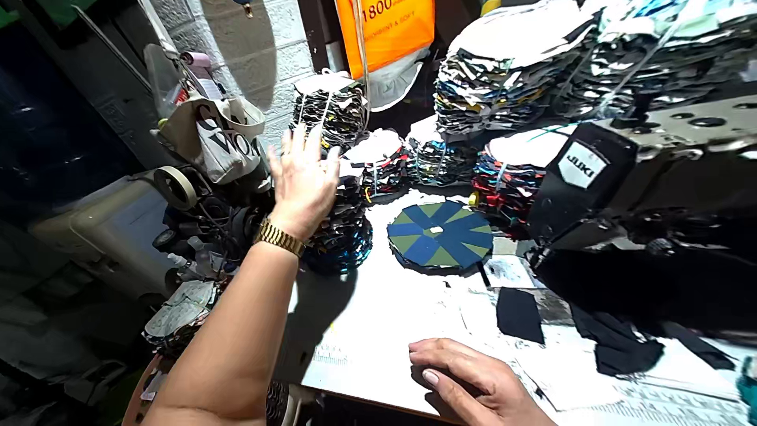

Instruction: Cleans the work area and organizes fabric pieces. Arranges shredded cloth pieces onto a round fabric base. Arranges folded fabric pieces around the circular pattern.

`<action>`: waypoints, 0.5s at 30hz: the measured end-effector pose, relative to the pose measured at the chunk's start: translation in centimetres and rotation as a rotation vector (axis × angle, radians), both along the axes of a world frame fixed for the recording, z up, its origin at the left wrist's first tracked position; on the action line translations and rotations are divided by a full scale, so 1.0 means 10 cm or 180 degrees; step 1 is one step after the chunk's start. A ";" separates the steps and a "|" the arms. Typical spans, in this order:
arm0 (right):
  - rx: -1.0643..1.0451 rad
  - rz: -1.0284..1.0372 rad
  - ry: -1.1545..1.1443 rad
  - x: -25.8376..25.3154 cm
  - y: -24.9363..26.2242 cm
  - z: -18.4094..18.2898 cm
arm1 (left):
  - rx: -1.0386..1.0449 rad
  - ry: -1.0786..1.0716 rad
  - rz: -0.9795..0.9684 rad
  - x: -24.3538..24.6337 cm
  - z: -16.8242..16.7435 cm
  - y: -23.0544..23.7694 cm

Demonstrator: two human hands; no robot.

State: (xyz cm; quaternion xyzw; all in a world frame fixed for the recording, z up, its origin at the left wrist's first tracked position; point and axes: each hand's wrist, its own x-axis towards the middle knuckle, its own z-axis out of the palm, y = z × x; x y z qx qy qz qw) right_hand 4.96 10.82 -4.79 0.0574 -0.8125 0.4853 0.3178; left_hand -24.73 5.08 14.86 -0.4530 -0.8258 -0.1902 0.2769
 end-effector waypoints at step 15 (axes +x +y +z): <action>0.1116 -0.1648 -0.0606 1.02 0.38 0.06 | -0.1215 -0.0816 -0.2276 0.88 -1.24 0.66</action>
